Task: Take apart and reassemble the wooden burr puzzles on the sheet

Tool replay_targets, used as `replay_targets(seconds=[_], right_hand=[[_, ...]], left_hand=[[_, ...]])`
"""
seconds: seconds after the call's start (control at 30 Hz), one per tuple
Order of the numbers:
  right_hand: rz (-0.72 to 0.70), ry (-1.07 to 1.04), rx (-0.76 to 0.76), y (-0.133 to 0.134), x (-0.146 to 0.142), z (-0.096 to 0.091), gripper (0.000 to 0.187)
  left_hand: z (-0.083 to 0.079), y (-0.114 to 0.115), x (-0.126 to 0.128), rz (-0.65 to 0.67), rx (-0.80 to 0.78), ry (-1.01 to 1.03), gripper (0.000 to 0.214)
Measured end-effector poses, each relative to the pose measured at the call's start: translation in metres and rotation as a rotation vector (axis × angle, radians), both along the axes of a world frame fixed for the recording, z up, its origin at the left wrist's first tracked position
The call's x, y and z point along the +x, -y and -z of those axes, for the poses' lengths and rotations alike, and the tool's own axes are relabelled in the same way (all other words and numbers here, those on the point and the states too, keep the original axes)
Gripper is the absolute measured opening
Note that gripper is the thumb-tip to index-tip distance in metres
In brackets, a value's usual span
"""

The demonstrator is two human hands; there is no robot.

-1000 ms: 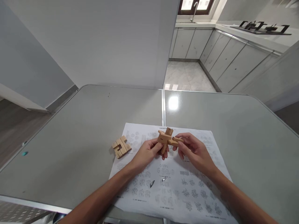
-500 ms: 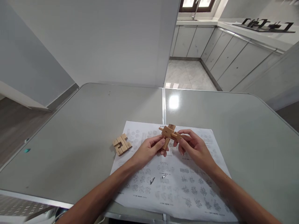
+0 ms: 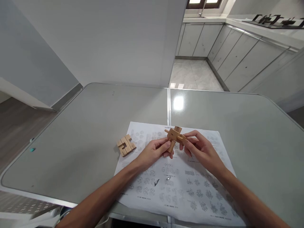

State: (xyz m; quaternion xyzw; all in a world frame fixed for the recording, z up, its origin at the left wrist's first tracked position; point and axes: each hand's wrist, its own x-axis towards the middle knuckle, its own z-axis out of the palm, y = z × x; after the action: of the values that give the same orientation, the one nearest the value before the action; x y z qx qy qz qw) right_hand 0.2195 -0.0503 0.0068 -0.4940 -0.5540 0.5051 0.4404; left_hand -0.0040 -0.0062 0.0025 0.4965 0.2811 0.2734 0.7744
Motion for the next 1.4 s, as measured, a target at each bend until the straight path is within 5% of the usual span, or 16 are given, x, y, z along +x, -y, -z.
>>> replay_targets(seconds=[0.33,0.53,0.77,1.4], right_hand=[[0.039,0.041,0.158,0.002,-0.004,0.009,0.017],[0.004,-0.028,0.026,-0.002,-0.003,0.009,0.025],[-0.004,-0.14,-0.058,-0.007,0.001,0.009,0.03],[-0.009,-0.206,-0.03,-0.003,-0.003,0.008,0.025]], left_hand=[[-0.001,-0.003,0.003,-0.028,-0.025,0.074,0.029],[-0.001,0.0,0.006,-0.057,-0.015,0.083,0.032],[0.001,0.001,0.005,-0.117,-0.051,0.078,0.088],[-0.003,0.002,0.005,-0.1,0.015,0.046,0.077]])
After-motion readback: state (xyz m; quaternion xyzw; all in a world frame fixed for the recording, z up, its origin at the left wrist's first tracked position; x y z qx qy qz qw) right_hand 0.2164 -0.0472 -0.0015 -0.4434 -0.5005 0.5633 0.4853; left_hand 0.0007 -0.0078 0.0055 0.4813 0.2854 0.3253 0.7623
